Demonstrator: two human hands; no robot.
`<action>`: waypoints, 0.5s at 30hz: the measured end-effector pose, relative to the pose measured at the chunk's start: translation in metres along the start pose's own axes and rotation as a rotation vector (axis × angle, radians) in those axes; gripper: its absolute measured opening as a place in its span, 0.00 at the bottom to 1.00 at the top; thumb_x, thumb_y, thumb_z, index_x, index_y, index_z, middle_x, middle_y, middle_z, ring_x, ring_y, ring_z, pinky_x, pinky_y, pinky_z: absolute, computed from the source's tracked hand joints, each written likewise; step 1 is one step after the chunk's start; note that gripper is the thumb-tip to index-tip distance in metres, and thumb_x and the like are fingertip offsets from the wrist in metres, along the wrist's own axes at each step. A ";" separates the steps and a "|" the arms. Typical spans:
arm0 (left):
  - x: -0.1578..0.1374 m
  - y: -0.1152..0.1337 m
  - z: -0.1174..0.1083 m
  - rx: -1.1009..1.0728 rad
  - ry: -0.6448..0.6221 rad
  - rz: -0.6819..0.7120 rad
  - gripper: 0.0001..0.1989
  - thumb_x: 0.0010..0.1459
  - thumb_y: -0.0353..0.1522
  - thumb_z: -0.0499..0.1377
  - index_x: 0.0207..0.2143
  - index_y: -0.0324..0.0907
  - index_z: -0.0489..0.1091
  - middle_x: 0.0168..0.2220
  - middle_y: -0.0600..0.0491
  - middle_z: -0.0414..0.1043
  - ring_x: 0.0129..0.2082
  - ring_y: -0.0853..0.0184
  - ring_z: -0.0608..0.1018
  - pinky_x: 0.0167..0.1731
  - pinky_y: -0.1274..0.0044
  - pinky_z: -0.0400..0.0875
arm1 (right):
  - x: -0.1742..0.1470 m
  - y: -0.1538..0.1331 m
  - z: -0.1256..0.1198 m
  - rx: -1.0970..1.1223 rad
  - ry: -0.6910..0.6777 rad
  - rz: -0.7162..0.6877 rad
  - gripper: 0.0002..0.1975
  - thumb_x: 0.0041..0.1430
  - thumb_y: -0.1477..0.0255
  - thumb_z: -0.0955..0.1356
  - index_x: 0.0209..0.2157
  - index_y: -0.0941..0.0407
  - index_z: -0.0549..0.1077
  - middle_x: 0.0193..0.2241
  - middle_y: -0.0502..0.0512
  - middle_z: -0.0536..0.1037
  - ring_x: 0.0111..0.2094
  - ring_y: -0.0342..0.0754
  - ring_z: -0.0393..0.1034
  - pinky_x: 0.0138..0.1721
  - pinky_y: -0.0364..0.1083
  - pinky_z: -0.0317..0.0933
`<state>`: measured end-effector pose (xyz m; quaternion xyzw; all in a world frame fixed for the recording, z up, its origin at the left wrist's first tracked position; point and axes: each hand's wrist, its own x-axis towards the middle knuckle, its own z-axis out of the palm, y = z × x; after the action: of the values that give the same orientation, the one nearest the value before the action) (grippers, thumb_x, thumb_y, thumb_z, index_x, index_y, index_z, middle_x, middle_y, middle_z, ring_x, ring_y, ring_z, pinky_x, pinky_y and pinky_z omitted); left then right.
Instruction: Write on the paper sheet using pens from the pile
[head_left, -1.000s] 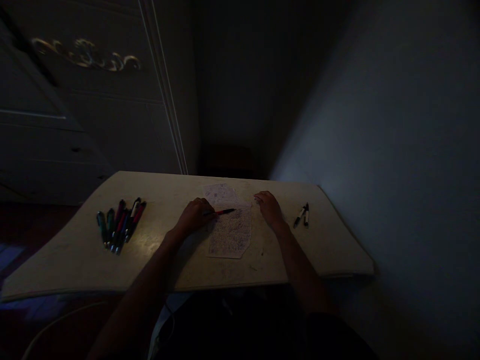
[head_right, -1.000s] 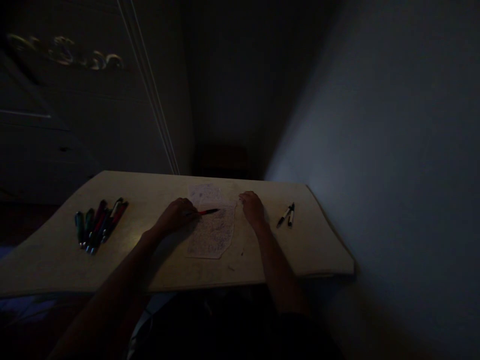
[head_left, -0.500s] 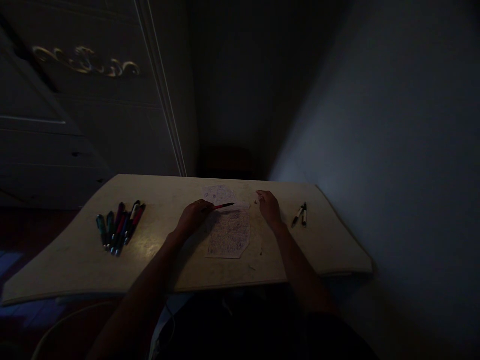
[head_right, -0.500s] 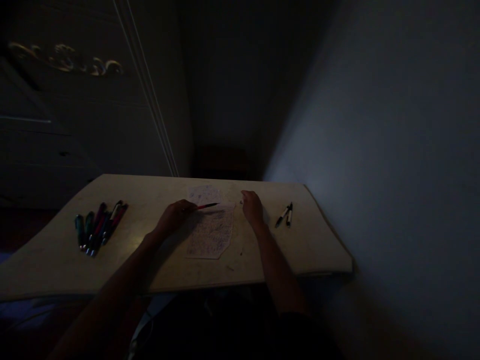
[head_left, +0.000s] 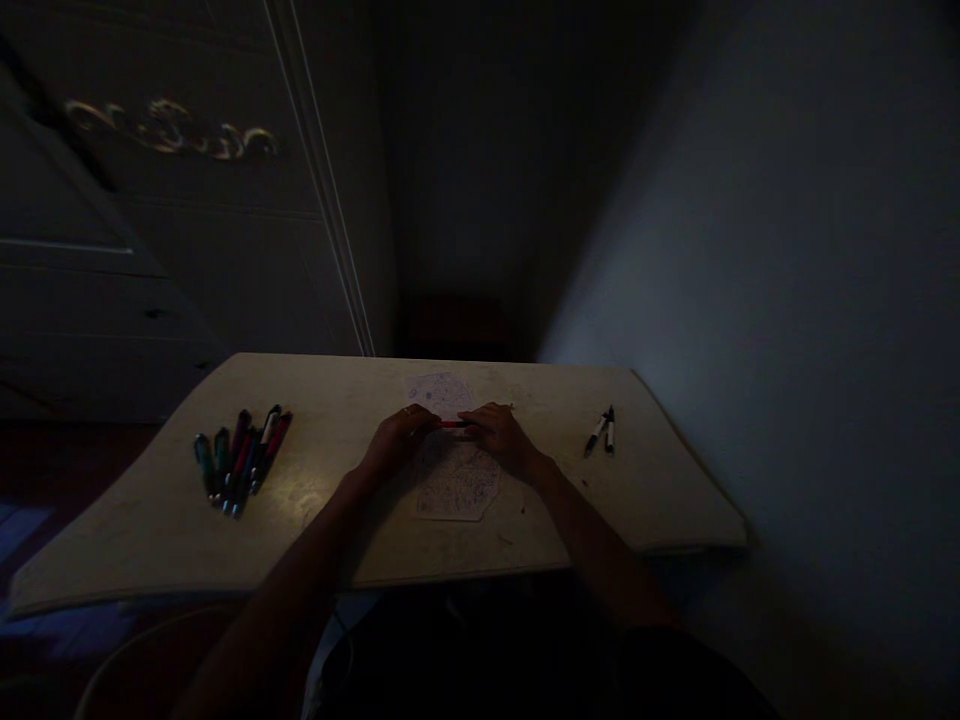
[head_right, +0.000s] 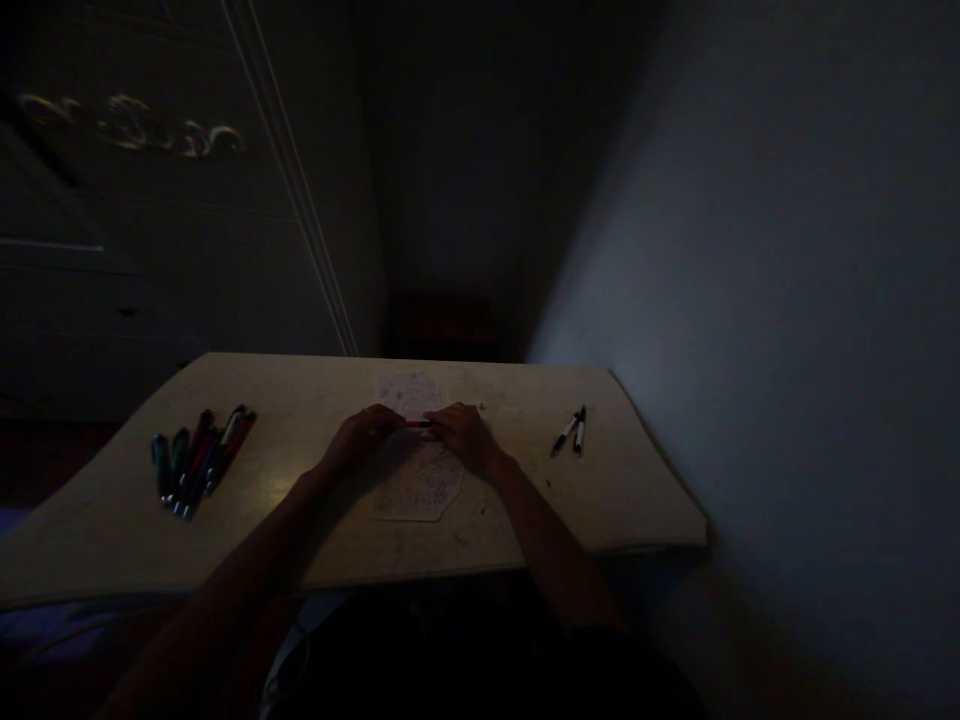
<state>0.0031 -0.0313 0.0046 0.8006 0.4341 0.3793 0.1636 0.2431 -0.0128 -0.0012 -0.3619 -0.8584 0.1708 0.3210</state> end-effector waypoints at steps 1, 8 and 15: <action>0.000 -0.001 0.002 -0.014 0.006 0.020 0.12 0.64 0.36 0.55 0.36 0.42 0.77 0.35 0.49 0.77 0.35 0.65 0.78 0.36 0.75 0.72 | 0.000 -0.001 0.000 -0.020 -0.013 0.001 0.13 0.66 0.66 0.66 0.48 0.55 0.77 0.39 0.57 0.82 0.41 0.50 0.72 0.46 0.51 0.58; 0.001 -0.001 0.006 -0.125 0.145 0.013 0.19 0.57 0.43 0.63 0.47 0.42 0.72 0.39 0.48 0.77 0.33 0.66 0.78 0.32 0.75 0.74 | 0.002 -0.002 -0.003 -0.113 0.127 0.145 0.08 0.62 0.75 0.68 0.40 0.53 0.80 0.35 0.55 0.83 0.38 0.50 0.73 0.43 0.48 0.58; 0.002 0.008 0.002 -0.131 0.243 -0.081 0.13 0.60 0.41 0.60 0.36 0.41 0.76 0.31 0.50 0.77 0.29 0.68 0.76 0.31 0.77 0.71 | 0.004 0.005 -0.002 -0.099 0.153 0.184 0.10 0.58 0.80 0.69 0.36 0.53 0.82 0.31 0.53 0.84 0.34 0.49 0.74 0.42 0.47 0.60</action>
<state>0.0102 -0.0338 0.0091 0.7182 0.4571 0.4940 0.1769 0.2452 -0.0064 -0.0009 -0.4663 -0.8021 0.1289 0.3502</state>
